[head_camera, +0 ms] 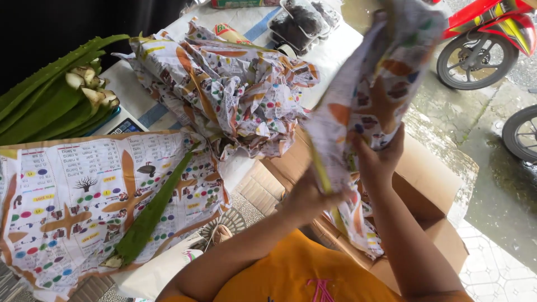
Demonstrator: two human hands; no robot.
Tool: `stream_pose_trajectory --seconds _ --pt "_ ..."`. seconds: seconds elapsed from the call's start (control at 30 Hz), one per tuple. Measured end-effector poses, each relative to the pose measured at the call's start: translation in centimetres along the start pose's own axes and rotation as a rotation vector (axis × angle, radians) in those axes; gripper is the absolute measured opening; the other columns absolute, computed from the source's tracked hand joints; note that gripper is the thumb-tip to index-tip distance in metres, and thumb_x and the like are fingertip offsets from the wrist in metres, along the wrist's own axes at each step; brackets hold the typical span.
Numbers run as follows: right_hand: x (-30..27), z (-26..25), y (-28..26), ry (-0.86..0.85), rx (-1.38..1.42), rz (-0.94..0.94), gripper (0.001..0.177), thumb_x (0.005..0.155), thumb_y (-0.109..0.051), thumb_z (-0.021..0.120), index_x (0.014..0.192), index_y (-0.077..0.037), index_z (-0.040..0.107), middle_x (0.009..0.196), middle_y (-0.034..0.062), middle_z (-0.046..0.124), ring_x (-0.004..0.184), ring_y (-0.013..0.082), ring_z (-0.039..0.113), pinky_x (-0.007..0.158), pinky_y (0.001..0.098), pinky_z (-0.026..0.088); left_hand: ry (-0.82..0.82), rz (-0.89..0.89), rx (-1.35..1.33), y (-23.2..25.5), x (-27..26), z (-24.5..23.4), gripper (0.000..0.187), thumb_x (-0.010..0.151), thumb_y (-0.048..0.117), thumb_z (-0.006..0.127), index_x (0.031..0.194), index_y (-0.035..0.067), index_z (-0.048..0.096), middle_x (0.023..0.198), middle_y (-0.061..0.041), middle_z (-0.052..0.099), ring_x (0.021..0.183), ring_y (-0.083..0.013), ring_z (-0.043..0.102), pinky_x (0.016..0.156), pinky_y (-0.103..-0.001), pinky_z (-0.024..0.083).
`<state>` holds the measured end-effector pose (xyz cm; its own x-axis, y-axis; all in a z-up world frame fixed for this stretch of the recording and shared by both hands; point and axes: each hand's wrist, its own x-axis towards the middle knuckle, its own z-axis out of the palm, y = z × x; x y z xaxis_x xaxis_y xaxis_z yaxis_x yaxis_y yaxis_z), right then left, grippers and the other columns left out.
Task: Wrapping aloe vera leaves in paper and packing them into a cardboard box for shipping
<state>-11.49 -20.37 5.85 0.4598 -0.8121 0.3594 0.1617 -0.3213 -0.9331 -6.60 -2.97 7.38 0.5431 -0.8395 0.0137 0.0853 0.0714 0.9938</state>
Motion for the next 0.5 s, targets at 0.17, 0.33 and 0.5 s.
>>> stream_pose_trajectory --seconds 0.17,0.33,0.5 --pt "0.4 -1.0 1.5 0.282 -0.137 -0.364 0.069 0.078 0.011 0.083 0.136 -0.004 0.047 0.120 0.0178 0.062 0.108 0.0285 0.062 0.095 0.0441 0.056 0.008 -0.055 0.510 -2.5 0.0 -1.6 0.032 0.096 0.035 0.061 0.114 0.010 0.068 0.084 -0.014 0.074 0.081 -0.0371 0.074 0.067 -0.050 0.058" --pt "1.9 -5.4 3.4 0.237 0.140 -0.551 0.086 0.086 0.035 0.064 0.154 -0.009 0.034 0.149 0.0292 0.048 0.131 0.0383 0.051 0.111 0.0545 0.048 -0.139 -0.078 0.570 2.4 0.8 -5.8 0.013 0.103 0.014 0.060 0.113 0.006 0.065 0.075 -0.006 0.069 0.058 -0.0144 0.068 0.048 -0.025 0.062" --pt "2.1 -7.6 2.3 0.039 0.438 -0.178 0.075 0.090 -0.021 0.078 0.151 -0.014 0.035 0.147 0.0118 0.050 0.133 0.0265 0.053 0.104 0.0361 0.057 -0.001 -0.033 0.908 9.6 3.7 -9.4 0.026 0.101 0.012 0.062 0.127 0.016 0.060 0.073 -0.004 0.072 0.044 -0.0092 0.058 0.031 -0.019 0.049"
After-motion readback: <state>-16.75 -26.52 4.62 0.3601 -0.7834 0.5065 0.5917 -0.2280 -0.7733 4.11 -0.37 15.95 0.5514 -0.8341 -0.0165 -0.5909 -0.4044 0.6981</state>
